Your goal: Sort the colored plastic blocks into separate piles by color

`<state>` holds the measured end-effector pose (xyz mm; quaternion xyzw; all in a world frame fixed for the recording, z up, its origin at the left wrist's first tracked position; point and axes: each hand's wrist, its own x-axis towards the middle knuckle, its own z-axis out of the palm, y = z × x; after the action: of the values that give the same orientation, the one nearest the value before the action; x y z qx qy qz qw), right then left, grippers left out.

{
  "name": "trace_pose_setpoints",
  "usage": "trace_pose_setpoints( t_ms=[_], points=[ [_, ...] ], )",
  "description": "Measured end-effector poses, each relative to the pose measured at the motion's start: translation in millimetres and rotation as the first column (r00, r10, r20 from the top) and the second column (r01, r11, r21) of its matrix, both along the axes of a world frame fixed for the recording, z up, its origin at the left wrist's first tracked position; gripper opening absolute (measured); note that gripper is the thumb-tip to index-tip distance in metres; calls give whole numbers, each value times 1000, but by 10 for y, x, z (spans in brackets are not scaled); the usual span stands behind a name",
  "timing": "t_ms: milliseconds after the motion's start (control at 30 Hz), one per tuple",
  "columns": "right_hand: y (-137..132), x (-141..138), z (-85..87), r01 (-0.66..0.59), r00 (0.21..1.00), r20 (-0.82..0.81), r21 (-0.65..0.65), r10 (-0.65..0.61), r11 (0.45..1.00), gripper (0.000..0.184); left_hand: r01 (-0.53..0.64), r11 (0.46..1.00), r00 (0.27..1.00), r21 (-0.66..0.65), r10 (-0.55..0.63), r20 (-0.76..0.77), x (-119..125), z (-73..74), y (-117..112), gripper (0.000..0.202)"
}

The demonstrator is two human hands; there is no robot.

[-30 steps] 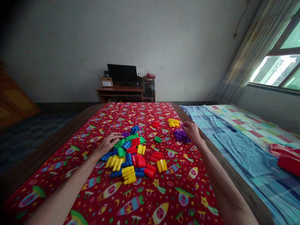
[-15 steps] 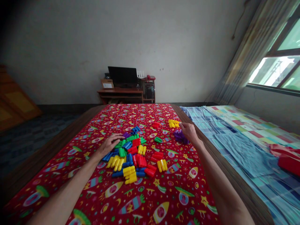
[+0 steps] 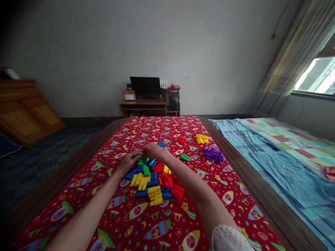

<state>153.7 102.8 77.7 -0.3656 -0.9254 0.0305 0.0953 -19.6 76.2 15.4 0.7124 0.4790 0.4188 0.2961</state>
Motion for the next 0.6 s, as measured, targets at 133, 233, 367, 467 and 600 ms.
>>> trace_pose_setpoints(
  t_ms=[133, 233, 367, 467, 600],
  points=[
    [-40, 173, 40, 48, 993, -112, 30, -45, 998, 20, -34, 999, 997, -23, 35, 73, 1, -7, -16, 36],
    [-178, 588, 102, 92, 931, -361, 73, -60, 993, 21, -28, 998, 992, -59, 35, 120, 4, -17, -26, 38],
    [-414, 1413, 98, 198, 868, -483, 129, -113, 972, 26, -2, 997, 993, -73, 11, 118, 13, -33, -11, 37],
    [-598, 2060, 52, 260, 875, -460, 187, -149, 948, 28, 3, 997, 993, -79, 6, 122, 23, -25, -1, 36],
    [-771, 2671, -46, 317, 890, -397, 188, -223, 929, 26, -6, 996, 995, -86, 14, 99, 39, 23, -31, 36]
  ],
)
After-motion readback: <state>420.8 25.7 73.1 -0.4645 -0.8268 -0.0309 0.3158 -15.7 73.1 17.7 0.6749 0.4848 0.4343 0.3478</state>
